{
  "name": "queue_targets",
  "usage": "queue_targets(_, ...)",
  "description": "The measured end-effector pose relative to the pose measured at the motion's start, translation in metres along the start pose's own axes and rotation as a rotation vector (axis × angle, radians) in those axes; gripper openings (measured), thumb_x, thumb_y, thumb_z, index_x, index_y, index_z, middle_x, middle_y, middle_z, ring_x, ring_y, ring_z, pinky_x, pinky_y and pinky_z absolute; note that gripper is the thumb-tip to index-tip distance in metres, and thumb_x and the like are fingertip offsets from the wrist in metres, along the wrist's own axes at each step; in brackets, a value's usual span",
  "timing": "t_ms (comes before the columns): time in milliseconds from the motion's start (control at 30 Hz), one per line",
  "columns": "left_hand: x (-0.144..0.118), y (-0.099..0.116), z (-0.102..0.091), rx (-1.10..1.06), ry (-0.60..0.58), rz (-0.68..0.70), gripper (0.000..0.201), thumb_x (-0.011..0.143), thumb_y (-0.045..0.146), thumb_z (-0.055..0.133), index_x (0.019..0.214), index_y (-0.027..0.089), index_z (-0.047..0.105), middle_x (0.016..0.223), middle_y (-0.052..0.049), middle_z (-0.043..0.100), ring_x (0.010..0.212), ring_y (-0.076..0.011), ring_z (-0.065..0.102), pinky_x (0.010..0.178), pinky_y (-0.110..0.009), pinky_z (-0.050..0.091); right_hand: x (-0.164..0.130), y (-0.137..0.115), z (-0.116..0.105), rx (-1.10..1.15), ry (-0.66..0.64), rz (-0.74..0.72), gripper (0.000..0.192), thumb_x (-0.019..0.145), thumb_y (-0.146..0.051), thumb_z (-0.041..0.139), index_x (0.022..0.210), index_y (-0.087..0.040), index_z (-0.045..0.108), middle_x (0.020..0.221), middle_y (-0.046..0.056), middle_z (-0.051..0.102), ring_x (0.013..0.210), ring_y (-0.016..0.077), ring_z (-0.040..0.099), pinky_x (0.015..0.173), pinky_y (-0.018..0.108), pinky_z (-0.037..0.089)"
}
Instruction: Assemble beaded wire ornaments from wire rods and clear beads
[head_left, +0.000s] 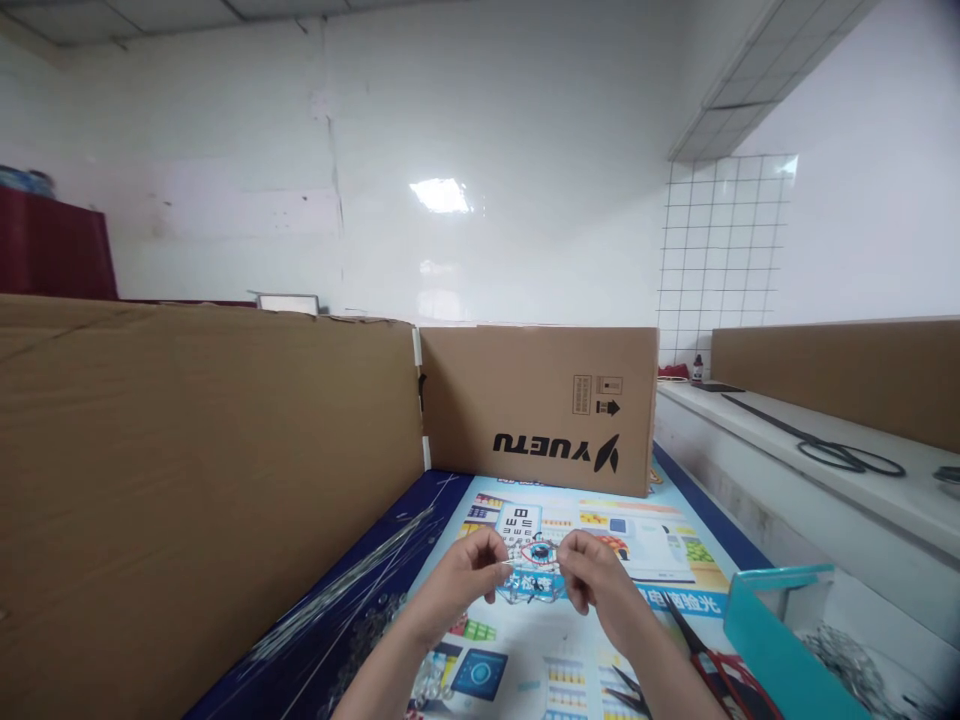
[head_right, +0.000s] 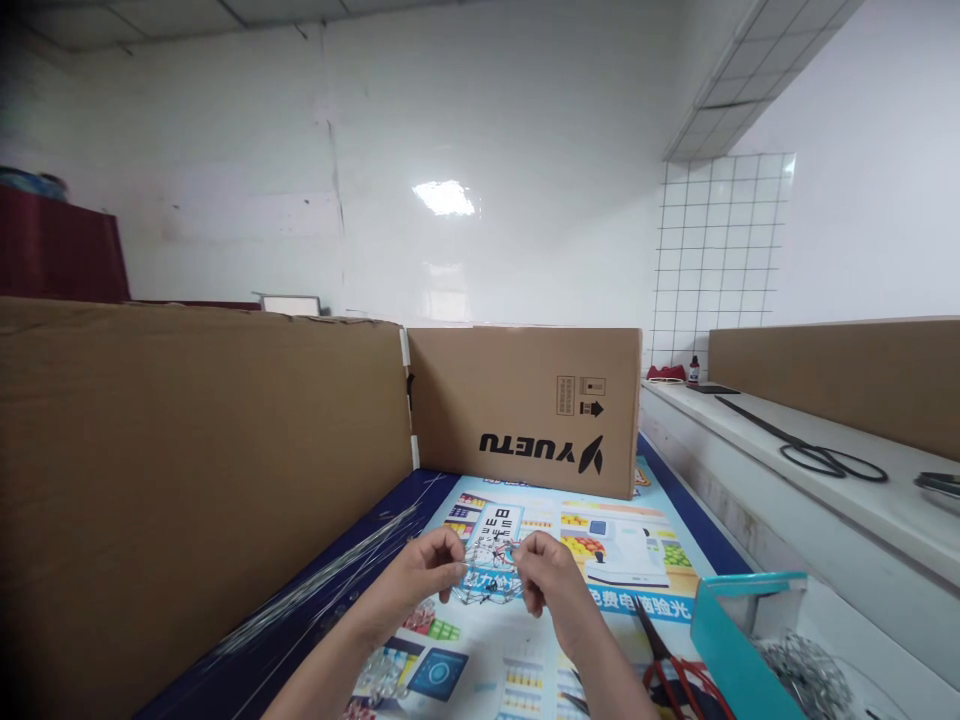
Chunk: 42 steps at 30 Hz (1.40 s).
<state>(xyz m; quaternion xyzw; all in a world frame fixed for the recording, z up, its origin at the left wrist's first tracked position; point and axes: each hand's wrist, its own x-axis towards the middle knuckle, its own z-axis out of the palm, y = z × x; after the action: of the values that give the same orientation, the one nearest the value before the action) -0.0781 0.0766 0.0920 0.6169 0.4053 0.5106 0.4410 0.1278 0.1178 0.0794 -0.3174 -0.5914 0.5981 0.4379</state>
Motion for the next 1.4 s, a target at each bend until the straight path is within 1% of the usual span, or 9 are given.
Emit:
queue_targets(200, 0.000, 0.006, 0.004, 0.051, 0.020, 0.009, 0.009, 0.071, 0.017, 0.061, 0.071, 0.016, 0.052, 0.064, 0.004, 0.047, 0.055, -0.0086, 0.044, 0.049, -0.021, 0.040, 0.003, 0.000, 0.002, -0.058, 0.023, -0.020, 0.032, 0.073, -0.047, 0.059, 0.069, -0.019, 0.043, 0.046, -0.009, 0.044, 0.033, 0.0048, 0.038, 0.034, 0.017, 0.025)
queue_targets(333, 0.000, 0.005, 0.008, 0.077, 0.036, 0.020, 0.008, 0.072, 0.018, 0.060, 0.072, 0.016, 0.052, 0.064, 0.004, 0.048, 0.056, -0.0087, 0.043, 0.050, -0.020, 0.038, 0.003, -0.001, 0.004, -0.099, 0.039, -0.042, 0.033, 0.075, -0.049, 0.058, 0.069, -0.019, 0.044, 0.049, -0.008, 0.045, 0.034, 0.0044, 0.038, 0.035, 0.017, 0.026)
queue_targets(467, 0.002, 0.000, 0.012, 0.082, 0.029, 0.026, 0.011, 0.071, 0.016, 0.060, 0.070, 0.017, 0.050, 0.077, 0.001, 0.055, 0.058, -0.0085, 0.045, 0.048, -0.019, 0.036, 0.002, -0.004, 0.007, -0.128, 0.046, -0.059, 0.032, 0.076, -0.048, 0.057, 0.070, -0.019, 0.046, 0.052, -0.007, 0.049, 0.036, 0.0042, 0.039, 0.036, 0.017, 0.027)
queue_targets(533, 0.003, 0.000, 0.013, 0.077, 0.026, 0.028, 0.011, 0.071, 0.016, 0.060, 0.070, 0.017, 0.049, 0.079, 0.001, 0.056, 0.058, -0.0087, 0.046, 0.048, -0.019, 0.036, 0.002, -0.004, 0.007, -0.134, 0.040, -0.067, 0.033, 0.075, -0.049, 0.057, 0.070, -0.019, 0.046, 0.056, -0.006, 0.052, 0.036, 0.0039, 0.040, 0.035, 0.017, 0.027)
queue_targets(700, 0.001, 0.006, 0.010, 0.064, 0.022, 0.034, 0.010, 0.073, 0.020, 0.060, 0.071, 0.017, 0.051, 0.065, 0.003, 0.050, 0.056, -0.0092, 0.044, 0.049, -0.020, 0.037, 0.000, -0.006, 0.006, -0.131, 0.012, -0.061, 0.034, 0.075, -0.051, 0.056, 0.070, -0.019, 0.045, 0.053, -0.006, 0.051, 0.034, 0.0049, 0.039, 0.034, 0.017, 0.027)
queue_targets(833, -0.004, 0.013, 0.004, 0.028, 0.000, 0.029, 0.011, 0.070, 0.019, 0.064, 0.069, 0.016, 0.053, 0.063, 0.003, 0.051, 0.055, -0.0088, 0.044, 0.050, -0.020, 0.036, -0.003, -0.011, 0.001, -0.087, -0.052, -0.046, 0.033, 0.074, -0.049, 0.058, 0.068, -0.020, 0.043, 0.046, -0.008, 0.045, 0.033, 0.0054, 0.038, 0.034, 0.017, 0.027)
queue_targets(1000, -0.007, 0.016, -0.004, -0.014, -0.033, 0.027, 0.013, 0.067, 0.017, 0.067, 0.067, 0.015, 0.054, 0.060, 0.004, 0.050, 0.052, -0.0072, 0.042, 0.050, -0.020, 0.032, -0.007, -0.019, -0.003, -0.051, -0.125, -0.049, 0.034, 0.072, -0.049, 0.061, 0.068, -0.019, 0.044, 0.046, -0.008, 0.046, 0.034, 0.0053, 0.038, 0.035, 0.018, 0.028)
queue_targets(1200, -0.010, 0.020, -0.009, -0.025, -0.060, 0.038, 0.011, 0.068, 0.017, 0.067, 0.070, 0.015, 0.056, 0.066, 0.003, 0.053, 0.056, -0.0079, 0.044, 0.052, -0.020, 0.033, -0.016, -0.030, -0.003, -0.074, -0.168, -0.055, 0.028, 0.075, -0.043, 0.060, 0.070, -0.018, 0.049, 0.053, -0.005, 0.049, 0.041, 0.0059, 0.041, 0.040, 0.018, 0.031)
queue_targets(1400, -0.013, 0.023, -0.011, -0.030, -0.085, 0.057, 0.009, 0.069, 0.014, 0.066, 0.072, 0.015, 0.058, 0.075, 0.000, 0.056, 0.064, -0.0094, 0.046, 0.055, -0.020, 0.034, -0.021, -0.036, -0.007, -0.117, -0.206, -0.078, 0.023, 0.078, -0.038, 0.058, 0.072, -0.016, 0.052, 0.054, -0.004, 0.051, 0.043, 0.0060, 0.042, 0.041, 0.018, 0.032)
